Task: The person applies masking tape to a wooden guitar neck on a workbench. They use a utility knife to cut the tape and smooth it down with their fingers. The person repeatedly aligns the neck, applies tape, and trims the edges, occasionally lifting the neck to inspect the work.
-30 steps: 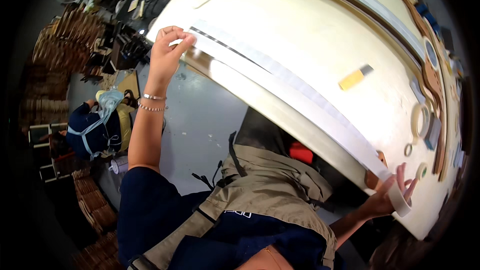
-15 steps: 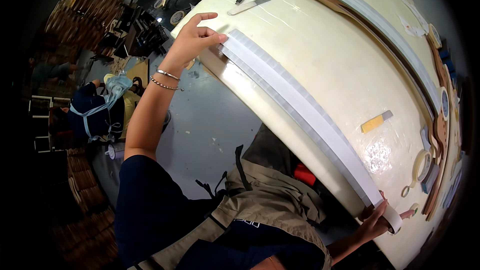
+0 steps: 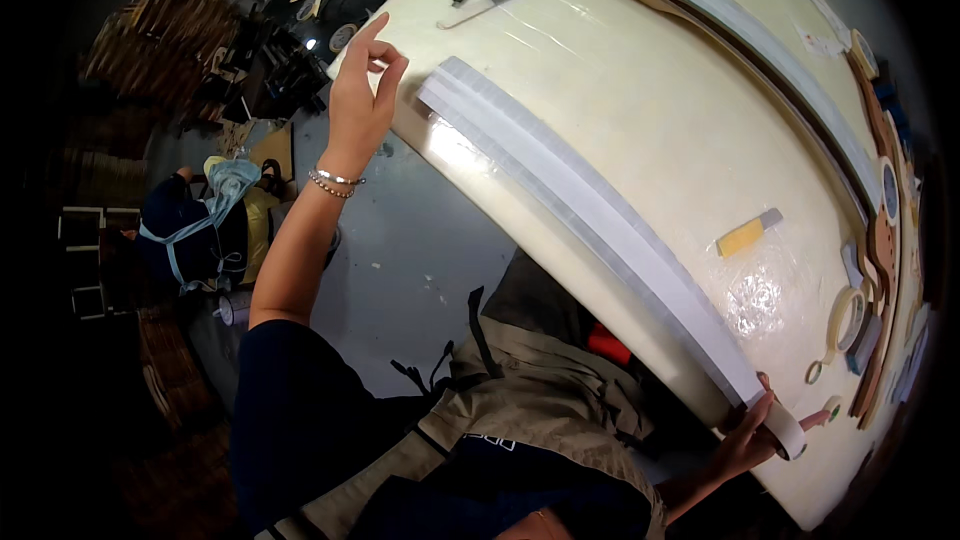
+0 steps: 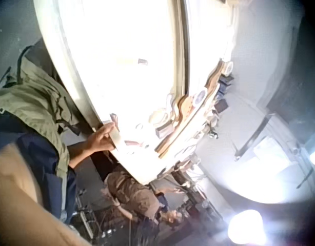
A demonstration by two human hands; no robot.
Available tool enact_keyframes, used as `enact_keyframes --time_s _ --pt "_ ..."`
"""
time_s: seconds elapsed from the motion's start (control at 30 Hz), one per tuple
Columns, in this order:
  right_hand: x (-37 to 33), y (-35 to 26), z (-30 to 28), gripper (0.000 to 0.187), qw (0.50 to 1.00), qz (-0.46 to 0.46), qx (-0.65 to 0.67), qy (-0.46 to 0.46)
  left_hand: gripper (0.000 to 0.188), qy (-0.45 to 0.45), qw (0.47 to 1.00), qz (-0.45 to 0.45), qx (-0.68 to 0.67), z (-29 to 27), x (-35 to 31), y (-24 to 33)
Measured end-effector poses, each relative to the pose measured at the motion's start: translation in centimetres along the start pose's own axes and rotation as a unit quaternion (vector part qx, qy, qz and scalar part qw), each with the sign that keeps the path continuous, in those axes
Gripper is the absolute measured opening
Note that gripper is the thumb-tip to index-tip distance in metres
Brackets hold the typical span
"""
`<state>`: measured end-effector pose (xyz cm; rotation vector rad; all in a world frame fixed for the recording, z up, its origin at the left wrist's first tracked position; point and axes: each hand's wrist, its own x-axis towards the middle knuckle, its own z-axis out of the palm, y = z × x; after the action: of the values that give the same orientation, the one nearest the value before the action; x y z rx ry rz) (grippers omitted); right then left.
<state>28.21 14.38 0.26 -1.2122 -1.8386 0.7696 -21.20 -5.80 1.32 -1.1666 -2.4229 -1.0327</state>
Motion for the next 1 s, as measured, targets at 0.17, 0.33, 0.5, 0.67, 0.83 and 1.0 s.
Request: enact_keyframes --time_s 0.17,0.33,0.5,0.67,0.83,1.0 --pt "0.1 -2.3 1.4 0.044 0.997 0.010 -0.063 0.044 0.069 -0.131 0.977 0.133 0.098 1.3 -3.6 1.2" --pt "0.5 -1.9 2.2 0.052 0.973 -0.115 -0.193 0.056 0.077 -0.152 0.968 0.144 0.135 1.0 -3.5 2.0" --pt "0.2 -4.4 3.1 0.071 0.959 -0.064 -0.274 0.039 0.088 -0.160 0.959 0.150 0.181 4.0 -7.6 9.8" --pt "0.1 -3.8 3.1 0.073 0.963 -0.051 -0.262 0.046 0.078 -0.299 0.899 0.313 0.070 7.3 -10.4 22.2" --pt "0.2 -3.4 3.1 0.074 0.977 -0.047 -0.202 0.045 0.043 -0.402 0.889 0.213 0.048 13.1 -2.5 27.9" --pt "0.3 -3.2 3.2 0.071 0.968 -0.103 -0.223 0.050 0.030 -0.440 0.873 0.177 0.110 17.5 2.1 28.9"
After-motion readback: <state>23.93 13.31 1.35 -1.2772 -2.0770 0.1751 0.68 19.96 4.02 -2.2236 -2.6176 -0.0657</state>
